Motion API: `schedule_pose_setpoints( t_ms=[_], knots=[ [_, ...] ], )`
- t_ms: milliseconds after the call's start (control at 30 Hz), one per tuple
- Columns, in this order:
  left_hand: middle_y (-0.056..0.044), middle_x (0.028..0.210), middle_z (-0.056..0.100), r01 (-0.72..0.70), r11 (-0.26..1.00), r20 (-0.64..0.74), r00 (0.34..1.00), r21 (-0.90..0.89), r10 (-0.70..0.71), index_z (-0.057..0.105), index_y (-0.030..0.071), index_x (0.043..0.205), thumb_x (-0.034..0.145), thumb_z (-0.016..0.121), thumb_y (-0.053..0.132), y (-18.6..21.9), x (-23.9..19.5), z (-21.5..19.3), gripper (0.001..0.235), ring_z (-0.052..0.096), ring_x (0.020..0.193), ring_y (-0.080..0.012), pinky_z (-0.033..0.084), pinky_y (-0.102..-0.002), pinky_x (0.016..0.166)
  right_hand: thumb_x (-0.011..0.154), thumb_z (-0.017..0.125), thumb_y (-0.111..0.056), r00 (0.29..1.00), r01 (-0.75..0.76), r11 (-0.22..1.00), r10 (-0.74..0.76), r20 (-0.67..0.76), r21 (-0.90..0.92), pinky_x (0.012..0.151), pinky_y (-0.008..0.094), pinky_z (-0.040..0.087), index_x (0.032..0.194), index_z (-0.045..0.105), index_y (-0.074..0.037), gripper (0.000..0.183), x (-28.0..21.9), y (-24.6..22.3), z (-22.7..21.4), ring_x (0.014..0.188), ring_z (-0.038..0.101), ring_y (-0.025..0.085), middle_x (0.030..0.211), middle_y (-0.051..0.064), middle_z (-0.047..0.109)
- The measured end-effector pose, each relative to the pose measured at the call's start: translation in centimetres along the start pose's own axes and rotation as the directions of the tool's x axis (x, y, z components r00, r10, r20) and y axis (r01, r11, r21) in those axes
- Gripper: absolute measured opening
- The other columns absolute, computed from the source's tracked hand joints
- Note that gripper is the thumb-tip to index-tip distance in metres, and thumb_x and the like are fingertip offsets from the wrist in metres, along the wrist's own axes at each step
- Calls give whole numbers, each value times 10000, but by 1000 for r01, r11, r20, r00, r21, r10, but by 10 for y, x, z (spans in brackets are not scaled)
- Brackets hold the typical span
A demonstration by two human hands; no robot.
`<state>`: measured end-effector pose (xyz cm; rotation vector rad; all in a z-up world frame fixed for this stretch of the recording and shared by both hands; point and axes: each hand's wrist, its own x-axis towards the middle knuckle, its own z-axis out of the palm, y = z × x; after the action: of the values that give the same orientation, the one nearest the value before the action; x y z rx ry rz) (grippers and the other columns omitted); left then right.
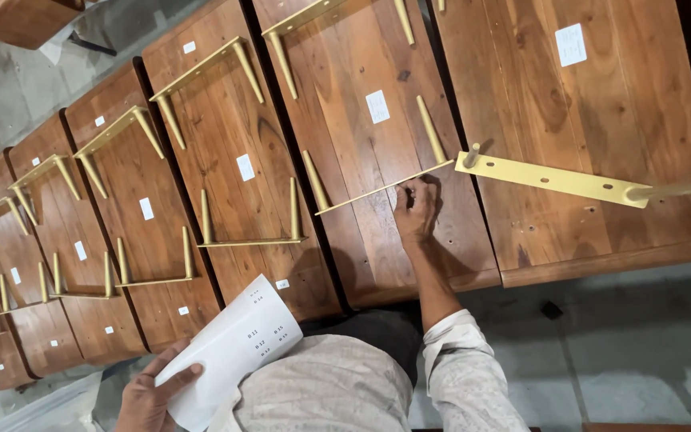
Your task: The person walks along rows of upside-down wooden furniture panels with gold metal legs attached, holding a paper list. They touch and check the legs on each panel and press small white stickers onto the panels as they move down the row.
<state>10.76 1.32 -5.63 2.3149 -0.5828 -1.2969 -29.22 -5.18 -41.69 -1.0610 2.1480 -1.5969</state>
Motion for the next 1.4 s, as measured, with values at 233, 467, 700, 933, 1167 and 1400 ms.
schedule_pose_setpoints(
  t_ms=[233, 467, 700, 933, 1167, 1400],
  knots=[
    [-234, 1322, 684, 7, 1000, 33, 999, -16, -7, 553, -101, 1389, 749, 743, -75, -9, 7, -4, 668, 668, 1194, -284, 548, -407, 1009, 894, 794, -133, 998, -59, 997, 59, -8, -57, 821, 438, 471, 1046, 646, -110, 214, -7, 3, 7, 846, 599, 247, 953, 44, 637],
    [-237, 1316, 676, 14, 997, 17, 1000, -79, -13, 544, -116, 1384, 740, 729, -98, -10, 4, 3, 670, 668, 1197, -284, 563, -424, 1003, 978, 744, -95, 996, 73, 977, -62, 64, -199, 866, 455, 515, 1182, 557, -10, 290, 1, -5, 7, 1008, 578, 320, 1067, 139, 597],
    [-246, 1306, 689, 19, 997, 28, 999, -72, -17, 551, -120, 1364, 751, 729, -103, -16, 7, 4, 639, 674, 1191, -288, 549, -410, 1007, 906, 746, -154, 966, 130, 848, 9, 260, -513, 774, 470, 544, 1262, 622, -83, 383, 54, -48, -12, 961, 587, 345, 1039, 181, 515],
    [-209, 1309, 691, 12, 996, 61, 998, -89, -6, 564, -113, 1367, 739, 741, -94, -25, 13, -5, 653, 665, 1193, -270, 540, -402, 1006, 932, 681, -262, 856, 329, 801, -29, 516, -501, 632, 536, 537, 1056, 617, -124, 196, 54, 20, 6, 718, 698, 367, 764, 152, 681],
    [-199, 1307, 696, 13, 997, 32, 999, -73, -11, 569, -95, 1392, 737, 757, -82, -33, 11, -7, 681, 668, 1164, -258, 543, -384, 978, 777, 628, -49, 729, 533, 722, -126, 673, -442, 485, 512, 546, 999, 591, 13, 233, 64, 13, -2, 548, 696, 361, 588, 163, 654],
    [-202, 1305, 698, 68, 988, 66, 996, -141, -59, 571, -85, 1396, 736, 750, -76, -6, -14, 22, 683, 678, 1147, -263, 558, -393, 960, 845, 613, -85, 663, 665, 580, -169, 729, -471, 496, 441, 565, 1014, 614, 15, 196, 68, 16, 1, 617, 727, 300, 683, 146, 687]
  ],
)
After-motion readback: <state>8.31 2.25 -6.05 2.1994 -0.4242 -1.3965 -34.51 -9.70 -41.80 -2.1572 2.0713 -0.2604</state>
